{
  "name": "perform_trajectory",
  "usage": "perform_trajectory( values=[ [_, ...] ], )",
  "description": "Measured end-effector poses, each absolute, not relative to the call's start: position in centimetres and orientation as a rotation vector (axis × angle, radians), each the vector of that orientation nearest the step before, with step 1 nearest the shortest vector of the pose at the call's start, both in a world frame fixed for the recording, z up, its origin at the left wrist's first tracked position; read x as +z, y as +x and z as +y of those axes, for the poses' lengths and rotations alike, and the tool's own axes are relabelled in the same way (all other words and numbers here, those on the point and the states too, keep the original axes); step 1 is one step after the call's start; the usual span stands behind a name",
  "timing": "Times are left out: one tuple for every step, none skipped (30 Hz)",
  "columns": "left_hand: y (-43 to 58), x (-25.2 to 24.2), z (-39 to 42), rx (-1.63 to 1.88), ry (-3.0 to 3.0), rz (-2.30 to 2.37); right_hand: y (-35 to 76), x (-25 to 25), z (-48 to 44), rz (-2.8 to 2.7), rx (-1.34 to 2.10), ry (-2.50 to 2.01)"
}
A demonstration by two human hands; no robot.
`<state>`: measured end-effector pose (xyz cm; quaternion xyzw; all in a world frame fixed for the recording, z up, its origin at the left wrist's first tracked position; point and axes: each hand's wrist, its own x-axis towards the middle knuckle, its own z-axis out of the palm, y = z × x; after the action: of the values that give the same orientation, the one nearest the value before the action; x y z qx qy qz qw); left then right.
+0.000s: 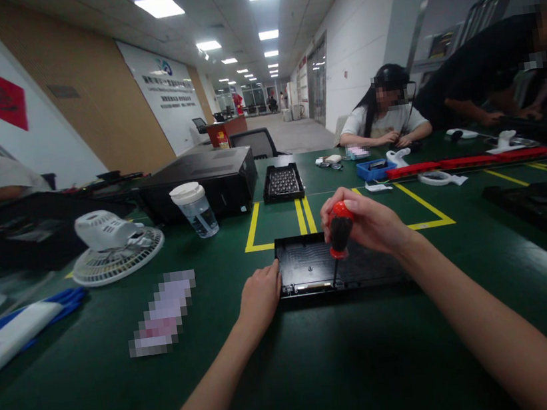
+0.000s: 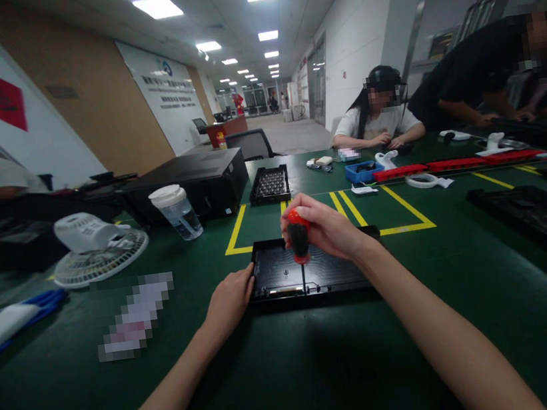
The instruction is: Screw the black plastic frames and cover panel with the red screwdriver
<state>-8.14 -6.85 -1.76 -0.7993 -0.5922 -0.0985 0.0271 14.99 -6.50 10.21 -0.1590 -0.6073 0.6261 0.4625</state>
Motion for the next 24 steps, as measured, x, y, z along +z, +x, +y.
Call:
perform_trajectory(
  values=[
    [-8.11, -1.72, -6.86, -0.297, -2.467, -1.838, 15.03, 10.24, -6.50, -1.497, 1.534, -0.394],
    [-8.10, -1.68, -6.88, -0.293, -2.467, -1.844, 15.07, 10.27, -6.50, -1.500, 1.528, -0.396],
    [-8.09, -1.65, -6.90, -0.292, -2.469, -1.845, 15.12, 10.29, -6.50, -1.503, 1.524, -0.398],
    [-8.09, -1.62, -6.93, -0.295, -2.469, -1.844, 15.18, 10.30, -6.50, -1.505, 1.520, -0.400],
    [-8.09, -1.60, -6.96, -0.300, -2.469, -1.841, 15.23, 10.31, -6.50, -1.506, 1.516, -0.403],
    [-8.10, -1.60, -6.98, -0.304, -2.471, -1.839, 15.29, 10.32, -6.50, -1.507, 1.512, -0.407],
    [-8.11, -1.59, -6.99, -0.304, -2.471, -1.841, 15.34, 10.34, -6.51, -1.509, 1.506, -0.412],
    [-8.12, -1.59, -6.98, -0.302, -2.470, -1.847, 15.37, 10.36, -6.54, -1.513, 1.499, -0.418],
    [-8.13, -1.60, -6.97, -0.300, -2.467, -1.854, 15.40, 10.39, -6.57, -1.517, 1.492, -0.425],
    [-8.13, -1.60, -6.95, -0.298, -2.467, -1.857, 15.42, 10.43, -6.61, -1.523, 1.484, -0.432],
    [-8.14, -1.62, -6.92, -0.297, -2.466, -1.860, 15.43, 10.47, -6.66, -1.529, 1.476, -0.440],
    [-8.15, -1.64, -6.88, -0.298, -2.464, -1.861, 15.44, 10.53, -6.71, -1.535, 1.468, -0.447],
    [-8.17, -1.67, -6.85, -0.302, -2.464, -1.859, 15.46, 10.58, -6.76, -1.542, 1.461, -0.454],
    [-8.20, -1.71, -6.83, -0.306, -2.468, -1.854, 15.47, 10.64, -6.81, -1.551, 1.454, -0.462],
    [-8.22, -1.75, -6.81, -0.312, -2.471, -1.847, 15.50, 10.68, -6.86, -1.561, 1.447, -0.470],
    [-8.25, -1.79, -6.80, -0.318, -2.471, -1.840, 15.53, 10.72, -6.89, -1.571, 1.440, -0.478],
    [-8.27, -1.82, -6.80, -0.324, -2.471, -1.831, 15.57, 10.75, -6.92, -1.580, 1.432, -0.485],
    [-8.28, -1.82, -6.81, -0.327, -2.470, -1.821, 15.62, 10.77, -6.94, -1.590, 1.424, -0.492],
    [-8.27, -1.80, -6.83, -0.326, -2.468, -1.816, 15.67, 10.78, -6.95, -1.599, 1.415, -0.498],
    [-8.25, -1.76, -6.86, -0.322, -2.464, -1.816, 15.72, 10.79, -6.96, -1.608, 1.407, -0.502],
    [-8.22, -1.68, -6.89, -0.313, -2.463, -1.820, 15.77, 10.80, -6.96, -1.616, 1.399, -0.507],
    [-8.17, -1.59, -6.92, -0.304, -2.465, -1.827, 15.82, 10.82, -6.97, -1.624, 1.392, -0.514],
    [-8.12, -1.49, -6.95, -0.294, -2.467, -1.837, 15.86, 10.84, -6.99, -1.632, 1.382, -0.520],
    [-8.07, -1.39, -6.98, -0.287, -2.470, -1.846, 15.91, 10.87, -7.01, -1.641, 1.370, -0.527]
  ],
)
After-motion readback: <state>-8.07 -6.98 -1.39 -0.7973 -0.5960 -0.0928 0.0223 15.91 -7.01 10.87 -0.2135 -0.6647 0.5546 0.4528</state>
